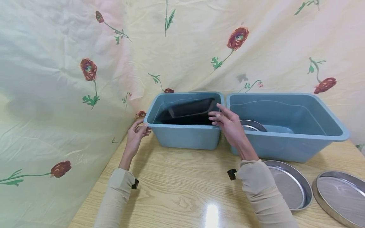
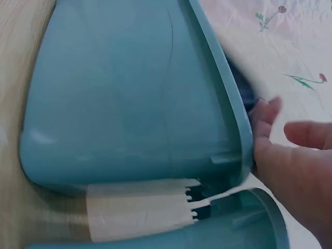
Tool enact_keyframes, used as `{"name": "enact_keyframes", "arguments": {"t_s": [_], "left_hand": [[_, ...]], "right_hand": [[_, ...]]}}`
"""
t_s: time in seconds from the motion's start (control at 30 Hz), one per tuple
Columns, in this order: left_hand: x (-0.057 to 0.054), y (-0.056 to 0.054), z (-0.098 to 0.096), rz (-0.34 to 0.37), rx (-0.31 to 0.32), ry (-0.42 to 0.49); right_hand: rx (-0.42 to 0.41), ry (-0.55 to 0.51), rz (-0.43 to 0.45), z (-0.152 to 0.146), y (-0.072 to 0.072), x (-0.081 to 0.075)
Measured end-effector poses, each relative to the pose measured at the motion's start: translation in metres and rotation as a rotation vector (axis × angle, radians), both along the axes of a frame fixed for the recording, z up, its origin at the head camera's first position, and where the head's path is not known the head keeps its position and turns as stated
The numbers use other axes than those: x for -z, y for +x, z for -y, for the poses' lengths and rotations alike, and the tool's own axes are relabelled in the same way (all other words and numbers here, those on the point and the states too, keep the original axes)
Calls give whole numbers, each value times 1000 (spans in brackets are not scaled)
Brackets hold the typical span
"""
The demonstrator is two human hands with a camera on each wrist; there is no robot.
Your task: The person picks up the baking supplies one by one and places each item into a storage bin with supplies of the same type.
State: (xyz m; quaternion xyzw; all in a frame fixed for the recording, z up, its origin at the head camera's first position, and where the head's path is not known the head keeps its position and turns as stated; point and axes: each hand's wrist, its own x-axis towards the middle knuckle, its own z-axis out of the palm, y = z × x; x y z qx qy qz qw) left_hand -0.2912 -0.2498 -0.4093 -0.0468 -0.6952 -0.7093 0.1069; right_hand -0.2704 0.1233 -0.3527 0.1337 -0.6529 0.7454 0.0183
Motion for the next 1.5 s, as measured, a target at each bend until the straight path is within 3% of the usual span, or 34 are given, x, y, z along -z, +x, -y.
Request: {"name": "enact_keyframes", "arguments": {"t_s": [0.13,0.5,1.03,1.5], "left_hand": [[0,0,0,10,-7,3],[-2,3,0,4,-6,4],[-1,3,-1,7,-14,-5],[2,4,1,8,-20,-57]], "right_hand": [[-35,58,-24,-2,1,2],[24,-19,-97,-9,10,3],[2,-71,-126,-21,22,4],[15,-33,-138,-30,37,8]]}}
